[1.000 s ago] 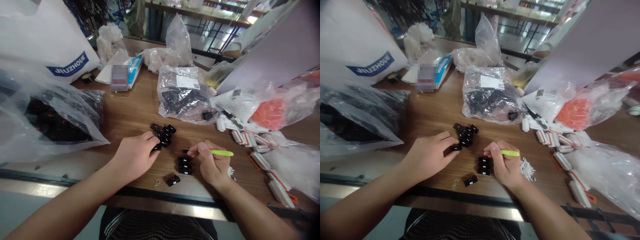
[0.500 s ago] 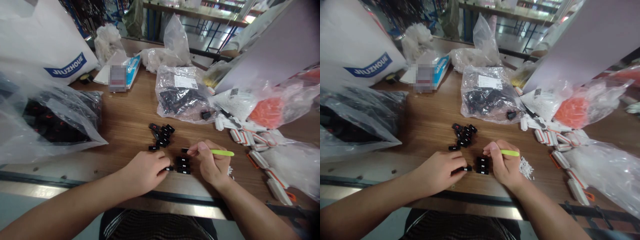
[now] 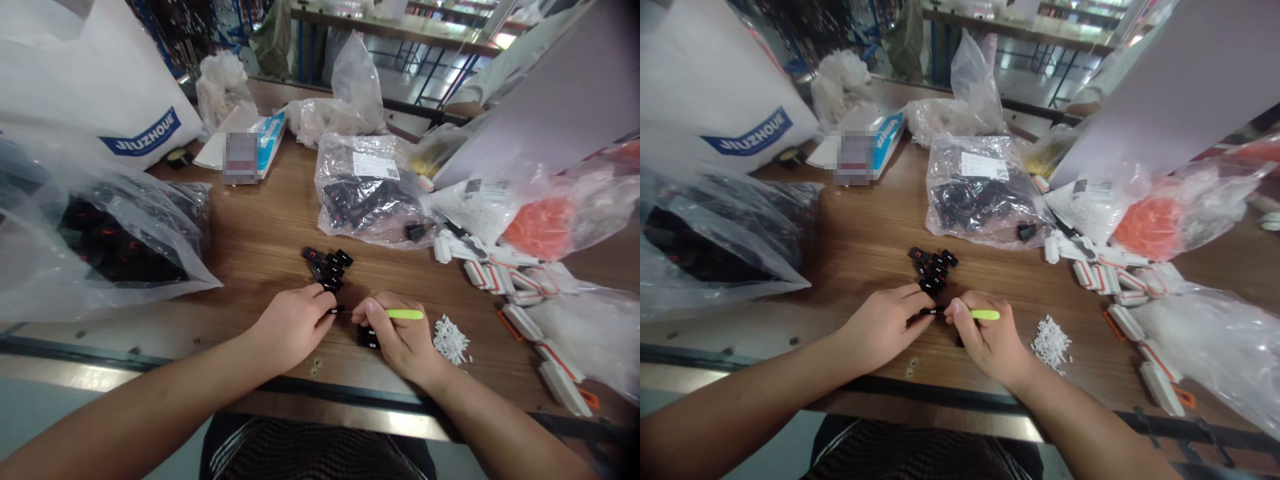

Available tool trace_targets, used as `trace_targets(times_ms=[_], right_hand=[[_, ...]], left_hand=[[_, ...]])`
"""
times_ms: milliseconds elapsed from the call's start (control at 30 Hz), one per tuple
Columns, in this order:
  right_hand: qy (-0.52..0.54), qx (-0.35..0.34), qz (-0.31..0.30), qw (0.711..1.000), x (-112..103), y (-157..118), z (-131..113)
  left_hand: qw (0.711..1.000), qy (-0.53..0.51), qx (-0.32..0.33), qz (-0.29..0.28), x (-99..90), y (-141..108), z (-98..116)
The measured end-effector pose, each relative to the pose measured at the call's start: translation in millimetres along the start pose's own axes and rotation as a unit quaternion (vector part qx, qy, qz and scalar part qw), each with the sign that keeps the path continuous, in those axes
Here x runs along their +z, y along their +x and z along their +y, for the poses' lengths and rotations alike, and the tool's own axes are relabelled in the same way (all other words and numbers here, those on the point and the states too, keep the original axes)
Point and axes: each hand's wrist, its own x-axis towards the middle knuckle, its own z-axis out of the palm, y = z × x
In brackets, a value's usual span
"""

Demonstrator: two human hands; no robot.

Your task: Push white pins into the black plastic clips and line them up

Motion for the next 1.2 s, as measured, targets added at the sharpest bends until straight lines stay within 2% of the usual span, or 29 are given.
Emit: trace_targets(times_ms=[800,1100,1200], right_hand=[[-0.01,-0.002,0.006,1.0,5.3,-0.4,3.3],[-0.016,-0.067,-0.06,0.996,5.2,3.9,-9.8],[-0.015,-0.054,-0.058,0.997,4.2,3.8,-7.3]], left_hand=[[1.0,-0.009,-0.003,-0.004,1.3,0.0,0.0],[1.0,0.004,-0.009,-0.018,-1.2,-0.2,1.5],[1.0,0.003,-0.012,-0.022,-1.4,-0.7,2.1]])
